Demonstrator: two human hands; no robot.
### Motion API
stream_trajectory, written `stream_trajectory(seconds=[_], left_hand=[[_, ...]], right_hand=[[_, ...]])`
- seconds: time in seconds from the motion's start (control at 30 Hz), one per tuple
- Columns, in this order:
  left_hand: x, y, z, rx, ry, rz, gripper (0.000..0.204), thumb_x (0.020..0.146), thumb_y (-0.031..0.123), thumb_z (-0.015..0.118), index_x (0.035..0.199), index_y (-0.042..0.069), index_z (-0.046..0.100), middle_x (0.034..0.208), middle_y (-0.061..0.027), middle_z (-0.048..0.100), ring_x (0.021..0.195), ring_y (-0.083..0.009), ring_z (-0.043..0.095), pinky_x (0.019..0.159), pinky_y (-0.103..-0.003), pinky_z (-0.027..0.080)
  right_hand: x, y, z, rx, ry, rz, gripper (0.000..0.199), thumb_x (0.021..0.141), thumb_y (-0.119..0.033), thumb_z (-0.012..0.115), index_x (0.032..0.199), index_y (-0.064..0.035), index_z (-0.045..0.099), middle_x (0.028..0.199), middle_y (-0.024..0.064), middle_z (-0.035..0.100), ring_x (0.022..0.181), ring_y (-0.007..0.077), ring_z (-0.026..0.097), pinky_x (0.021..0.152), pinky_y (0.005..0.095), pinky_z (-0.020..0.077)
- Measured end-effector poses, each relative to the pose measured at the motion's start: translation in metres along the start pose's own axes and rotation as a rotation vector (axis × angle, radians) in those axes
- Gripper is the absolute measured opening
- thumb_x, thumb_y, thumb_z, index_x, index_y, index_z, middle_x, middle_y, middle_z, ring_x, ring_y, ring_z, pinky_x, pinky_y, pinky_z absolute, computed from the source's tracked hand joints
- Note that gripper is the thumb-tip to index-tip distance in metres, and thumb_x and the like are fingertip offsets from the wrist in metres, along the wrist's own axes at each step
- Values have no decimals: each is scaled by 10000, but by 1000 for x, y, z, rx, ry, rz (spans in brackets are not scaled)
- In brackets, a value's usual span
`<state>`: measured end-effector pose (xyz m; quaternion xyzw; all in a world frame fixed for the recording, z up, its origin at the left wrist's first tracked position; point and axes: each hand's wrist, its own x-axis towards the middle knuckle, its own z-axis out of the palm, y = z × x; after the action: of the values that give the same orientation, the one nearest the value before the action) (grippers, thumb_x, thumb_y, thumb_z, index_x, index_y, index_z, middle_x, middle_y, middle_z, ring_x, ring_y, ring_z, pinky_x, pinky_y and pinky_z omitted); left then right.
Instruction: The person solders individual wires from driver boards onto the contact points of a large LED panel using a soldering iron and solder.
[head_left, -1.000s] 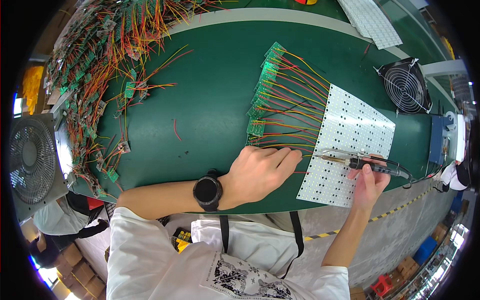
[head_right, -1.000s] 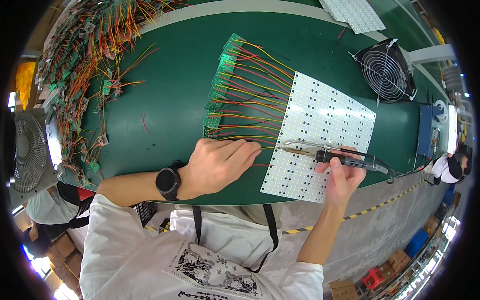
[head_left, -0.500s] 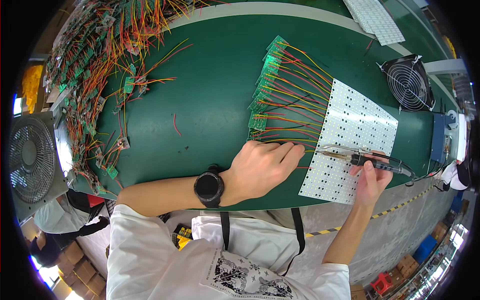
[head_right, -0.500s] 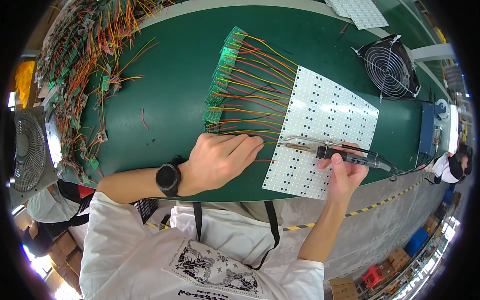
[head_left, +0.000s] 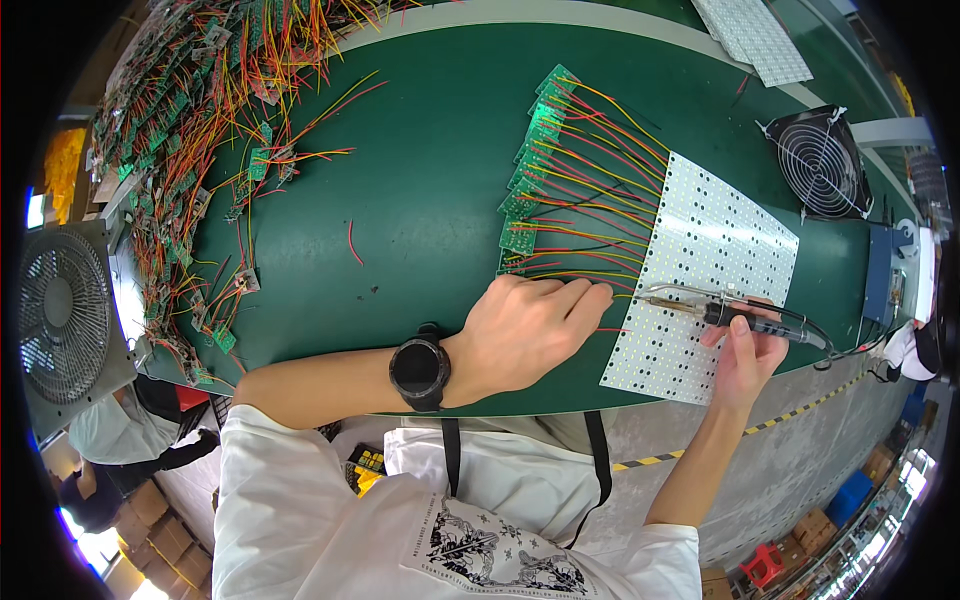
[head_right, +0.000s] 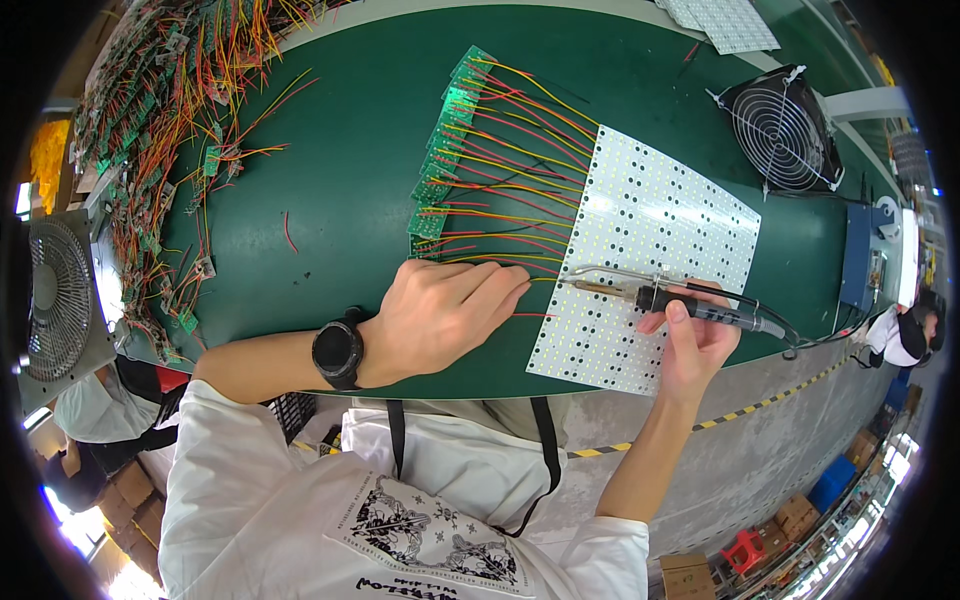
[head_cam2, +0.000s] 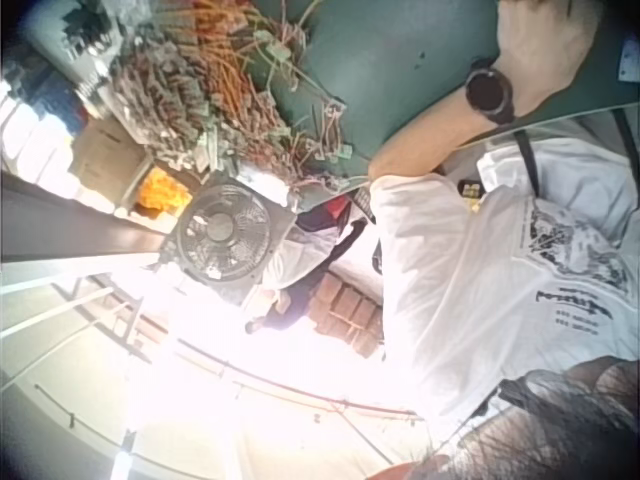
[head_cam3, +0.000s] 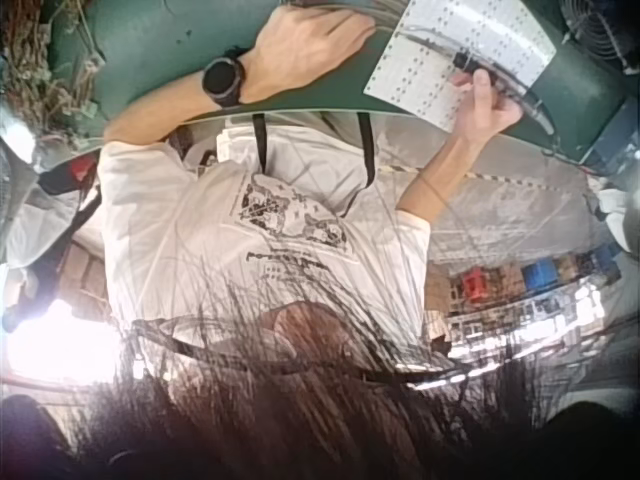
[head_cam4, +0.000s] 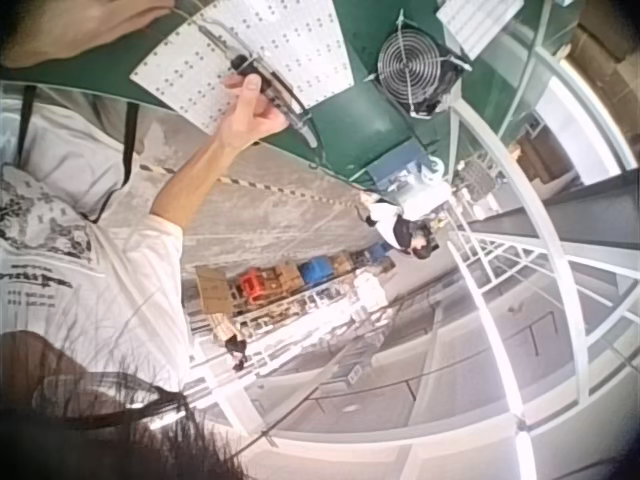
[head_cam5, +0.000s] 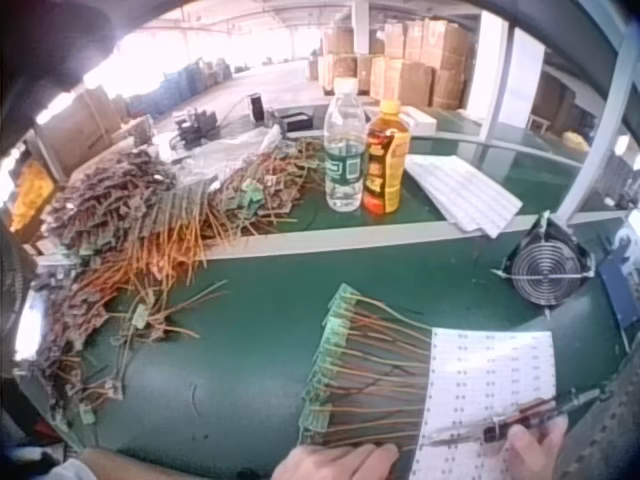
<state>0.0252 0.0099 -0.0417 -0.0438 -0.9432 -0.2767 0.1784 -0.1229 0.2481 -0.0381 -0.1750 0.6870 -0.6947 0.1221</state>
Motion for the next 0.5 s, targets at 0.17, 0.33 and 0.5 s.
stream_trajectory(seconds=[0.17,0.33,0.5], left_hand=[[-1,0,0,11,-3,0,153,811,82,718,923,36,625,709,-39,615,562,-191,633,464,-310,492],[2,1,-1,12,19,-1,139,815,90,718,908,45,626,703,-36,626,554,-188,629,465,-310,493],[7,4,-7,-15,25,-12,147,845,133,709,916,55,607,711,-52,640,553,-219,627,459,-338,477]], right_hand=[[1,2,-2,22,-19,-14,263,881,-108,658,1060,73,591,812,144,645,540,194,583,509,303,480],[3,2,-6,92,11,-13,282,877,-106,657,1073,82,583,834,142,644,544,199,587,501,308,478],[4,3,-5,119,53,3,240,863,-53,660,1041,94,593,904,174,640,518,215,585,474,321,486]])
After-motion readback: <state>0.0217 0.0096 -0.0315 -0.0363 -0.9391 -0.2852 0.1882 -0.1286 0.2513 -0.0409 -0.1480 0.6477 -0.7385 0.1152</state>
